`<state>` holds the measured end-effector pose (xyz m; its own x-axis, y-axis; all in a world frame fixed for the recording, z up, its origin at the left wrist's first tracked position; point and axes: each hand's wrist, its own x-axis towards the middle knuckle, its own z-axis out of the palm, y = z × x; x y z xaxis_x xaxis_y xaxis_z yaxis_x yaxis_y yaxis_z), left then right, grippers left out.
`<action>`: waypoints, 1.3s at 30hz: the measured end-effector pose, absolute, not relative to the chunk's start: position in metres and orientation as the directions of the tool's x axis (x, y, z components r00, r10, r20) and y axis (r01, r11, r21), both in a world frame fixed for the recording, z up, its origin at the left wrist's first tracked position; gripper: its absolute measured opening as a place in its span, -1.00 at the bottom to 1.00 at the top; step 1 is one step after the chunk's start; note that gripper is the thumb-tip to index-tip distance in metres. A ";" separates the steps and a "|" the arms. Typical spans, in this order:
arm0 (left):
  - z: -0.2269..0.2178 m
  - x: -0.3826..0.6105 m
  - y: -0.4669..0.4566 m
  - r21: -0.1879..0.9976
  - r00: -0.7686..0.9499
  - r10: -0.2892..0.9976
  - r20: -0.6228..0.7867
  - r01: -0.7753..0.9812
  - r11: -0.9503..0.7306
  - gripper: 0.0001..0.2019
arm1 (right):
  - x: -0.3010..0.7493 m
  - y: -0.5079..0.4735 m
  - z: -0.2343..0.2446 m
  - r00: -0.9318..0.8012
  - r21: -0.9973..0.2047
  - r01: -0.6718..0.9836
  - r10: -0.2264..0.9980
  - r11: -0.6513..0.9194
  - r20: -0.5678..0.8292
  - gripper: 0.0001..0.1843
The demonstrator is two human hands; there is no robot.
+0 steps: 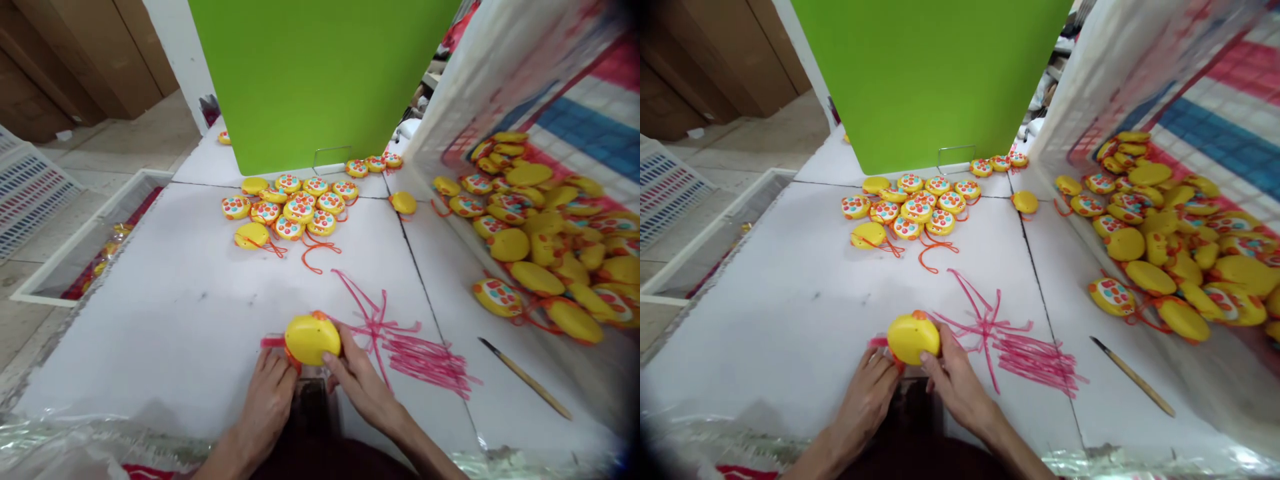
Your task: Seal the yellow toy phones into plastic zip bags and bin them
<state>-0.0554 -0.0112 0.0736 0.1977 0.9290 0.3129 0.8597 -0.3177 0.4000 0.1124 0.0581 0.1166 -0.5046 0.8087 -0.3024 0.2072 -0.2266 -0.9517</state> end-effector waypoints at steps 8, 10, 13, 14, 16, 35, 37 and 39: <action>0.096 -0.086 -0.019 0.661 -0.211 0.930 0.301 0.749 -0.044 -0.88 | 0.114 0.054 0.114 -0.592 -0.864 0.481 0.781 0.146 -0.198 -0.63; 0.097 -0.093 -0.016 0.779 -0.345 0.938 0.042 0.599 0.186 -0.81 | 0.113 0.053 0.110 -0.590 -0.855 0.492 0.786 0.165 -0.187 -0.61; 0.097 -0.093 -0.010 0.862 -0.242 0.928 -0.284 0.359 0.357 -0.77 | 0.112 0.053 0.107 -0.605 -0.829 0.513 0.779 0.224 -0.164 -0.56; 0.097 -0.090 -0.007 0.880 -0.195 0.930 -0.312 0.310 0.360 -0.76 | 0.111 0.053 0.109 -0.611 -0.813 0.526 0.776 0.250 -0.157 -0.56; 0.096 -0.085 -0.005 0.902 -0.172 0.932 -0.320 0.246 0.355 -0.74 | 0.112 0.057 0.113 -0.637 -0.779 0.547 0.756 0.307 -0.150 -0.58; 0.100 -0.079 -0.004 0.947 -0.043 0.950 -0.311 0.072 0.313 -0.72 | 0.062 0.055 0.115 -0.741 -0.524 0.531 0.665 0.666 0.094 -0.80; 0.103 -0.076 -0.002 0.949 -0.038 0.957 -0.287 0.122 0.290 -0.72 | 0.060 0.054 0.115 -0.764 -0.492 0.522 0.638 0.697 0.095 -0.77; 0.106 -0.074 -0.002 0.940 -0.061 0.959 -0.277 0.190 0.284 -0.73 | 0.057 0.055 0.115 -0.775 -0.438 0.539 0.628 0.719 0.077 -0.79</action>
